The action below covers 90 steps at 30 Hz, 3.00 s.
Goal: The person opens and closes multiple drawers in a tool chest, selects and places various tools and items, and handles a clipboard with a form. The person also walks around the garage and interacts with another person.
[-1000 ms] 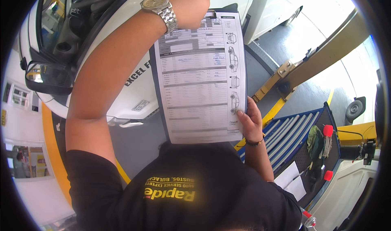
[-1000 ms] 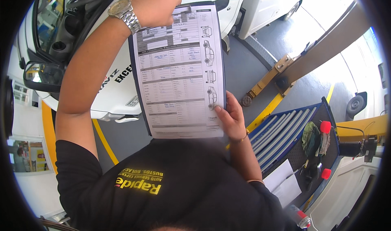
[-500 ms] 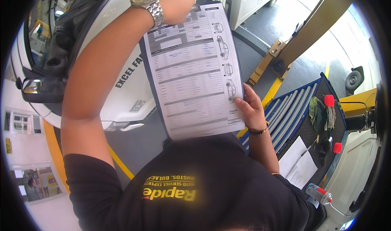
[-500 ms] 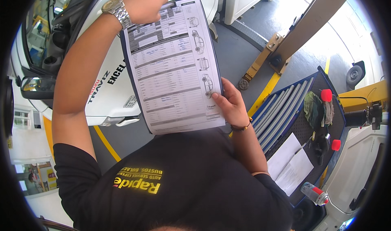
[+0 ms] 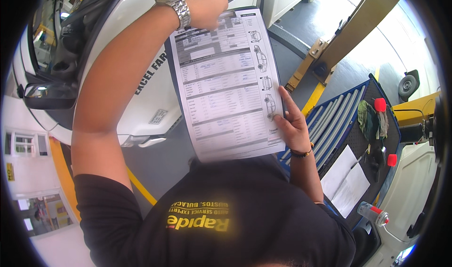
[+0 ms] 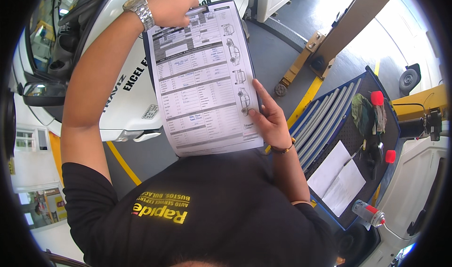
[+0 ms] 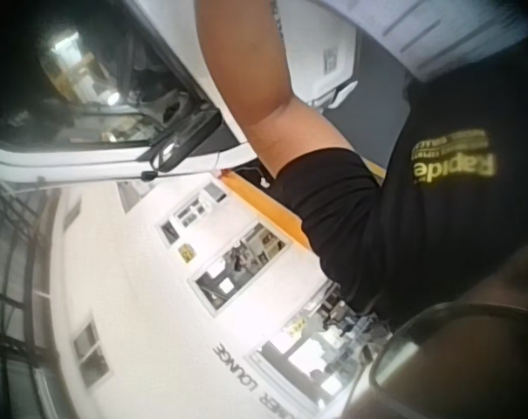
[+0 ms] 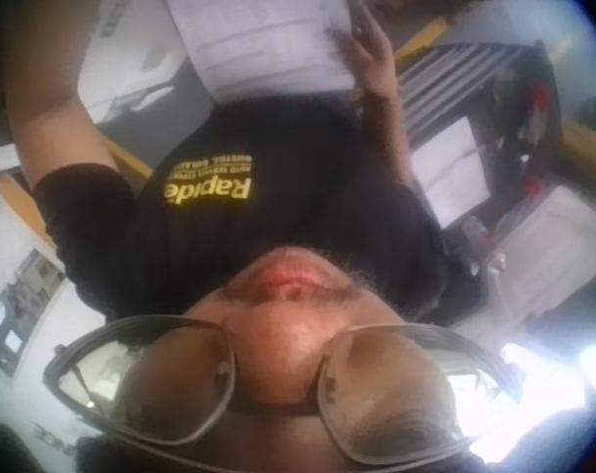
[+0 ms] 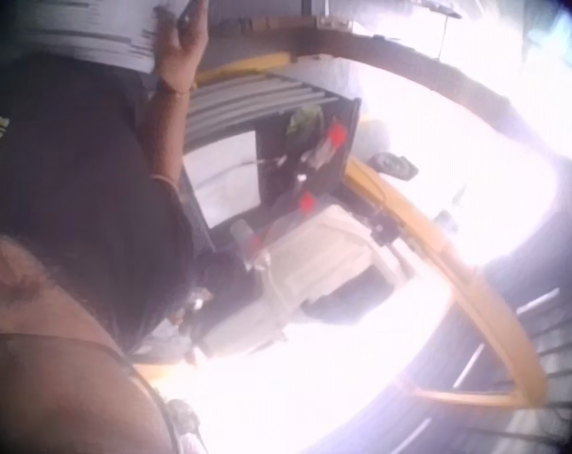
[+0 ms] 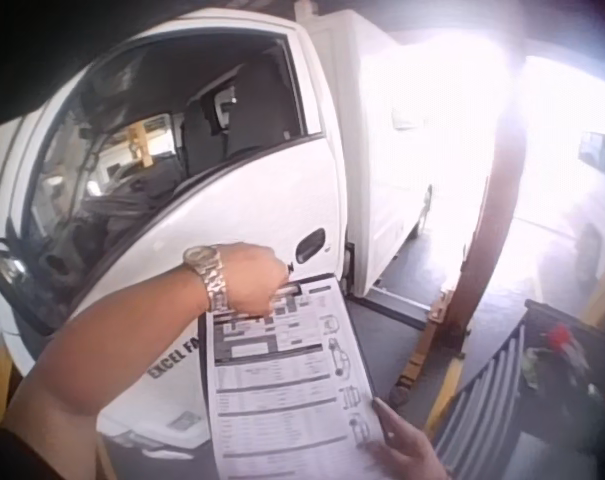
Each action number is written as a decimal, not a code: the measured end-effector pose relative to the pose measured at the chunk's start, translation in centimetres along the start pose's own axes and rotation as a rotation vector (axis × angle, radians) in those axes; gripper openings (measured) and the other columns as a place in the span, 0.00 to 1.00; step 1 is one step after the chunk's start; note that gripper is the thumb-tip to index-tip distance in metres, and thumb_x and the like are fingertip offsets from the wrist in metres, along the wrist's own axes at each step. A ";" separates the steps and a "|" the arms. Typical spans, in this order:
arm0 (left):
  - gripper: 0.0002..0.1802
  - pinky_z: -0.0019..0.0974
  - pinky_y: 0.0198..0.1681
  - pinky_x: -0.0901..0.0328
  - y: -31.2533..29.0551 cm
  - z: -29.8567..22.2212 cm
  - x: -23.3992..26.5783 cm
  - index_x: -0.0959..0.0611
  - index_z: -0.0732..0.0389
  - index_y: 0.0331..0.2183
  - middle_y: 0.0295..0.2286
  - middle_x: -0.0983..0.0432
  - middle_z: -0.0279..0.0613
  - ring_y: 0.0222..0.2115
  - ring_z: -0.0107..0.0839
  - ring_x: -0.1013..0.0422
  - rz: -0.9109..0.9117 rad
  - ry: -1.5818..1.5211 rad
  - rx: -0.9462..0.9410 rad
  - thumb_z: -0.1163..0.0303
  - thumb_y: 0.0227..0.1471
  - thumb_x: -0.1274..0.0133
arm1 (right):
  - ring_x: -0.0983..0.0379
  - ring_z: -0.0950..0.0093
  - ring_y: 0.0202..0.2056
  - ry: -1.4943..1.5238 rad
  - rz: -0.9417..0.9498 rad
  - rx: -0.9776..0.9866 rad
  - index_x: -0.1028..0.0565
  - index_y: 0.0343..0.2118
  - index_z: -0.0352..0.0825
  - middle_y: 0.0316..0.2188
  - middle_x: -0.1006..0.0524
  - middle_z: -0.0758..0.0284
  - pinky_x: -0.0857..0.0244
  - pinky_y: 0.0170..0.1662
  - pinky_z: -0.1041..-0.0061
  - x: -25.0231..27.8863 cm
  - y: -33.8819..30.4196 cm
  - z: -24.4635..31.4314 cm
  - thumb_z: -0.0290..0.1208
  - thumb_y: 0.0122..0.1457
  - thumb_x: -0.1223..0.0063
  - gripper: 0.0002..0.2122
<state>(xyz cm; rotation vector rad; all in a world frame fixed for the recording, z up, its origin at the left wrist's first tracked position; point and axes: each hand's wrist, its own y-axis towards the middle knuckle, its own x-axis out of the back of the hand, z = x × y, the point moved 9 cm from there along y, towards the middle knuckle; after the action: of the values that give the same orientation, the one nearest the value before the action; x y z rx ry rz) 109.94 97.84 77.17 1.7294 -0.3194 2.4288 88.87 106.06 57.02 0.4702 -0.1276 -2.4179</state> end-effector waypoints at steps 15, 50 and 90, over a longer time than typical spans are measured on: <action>0.14 0.44 0.38 0.28 1.2 1.1 -0.9 0.15 0.62 0.30 0.29 0.20 0.52 0.32 0.45 0.23 -0.041 0.054 0.026 0.63 0.42 0.42 | 0.36 0.77 0.57 -0.005 0.055 0.030 0.51 0.67 0.30 0.60 0.37 0.62 0.43 0.58 0.78 -0.7 0.7 0.2 0.14 0.61 0.59 0.30; 0.10 0.35 0.23 0.33 -29.7 -14.2 -42.6 0.25 0.60 0.31 0.22 0.29 0.39 0.19 0.31 0.31 -0.413 -2.690 1.431 0.64 0.54 0.44 | 0.27 0.71 0.51 0.040 0.091 0.226 0.62 0.67 0.29 0.55 0.30 0.51 0.37 0.53 0.74 1.1 5.1 1.5 0.20 0.58 0.50 0.40; 0.22 0.42 0.44 0.35 -73.5 -53.8 -58.7 0.24 0.63 0.48 0.41 0.26 0.50 0.42 0.42 0.29 0.231 -1.824 1.877 0.62 0.53 0.46 | 0.29 0.74 0.45 0.000 0.654 0.512 0.39 0.57 0.21 0.48 0.26 0.55 0.35 0.49 0.74 -44.0 -5.0 -4.5 0.34 0.66 0.55 0.23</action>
<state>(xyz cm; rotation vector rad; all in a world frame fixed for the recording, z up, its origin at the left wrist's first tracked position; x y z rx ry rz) 97.45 183.00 11.34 -1.7482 -1.0421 0.2436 119.02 137.77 64.96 0.5473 -0.7844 -1.7243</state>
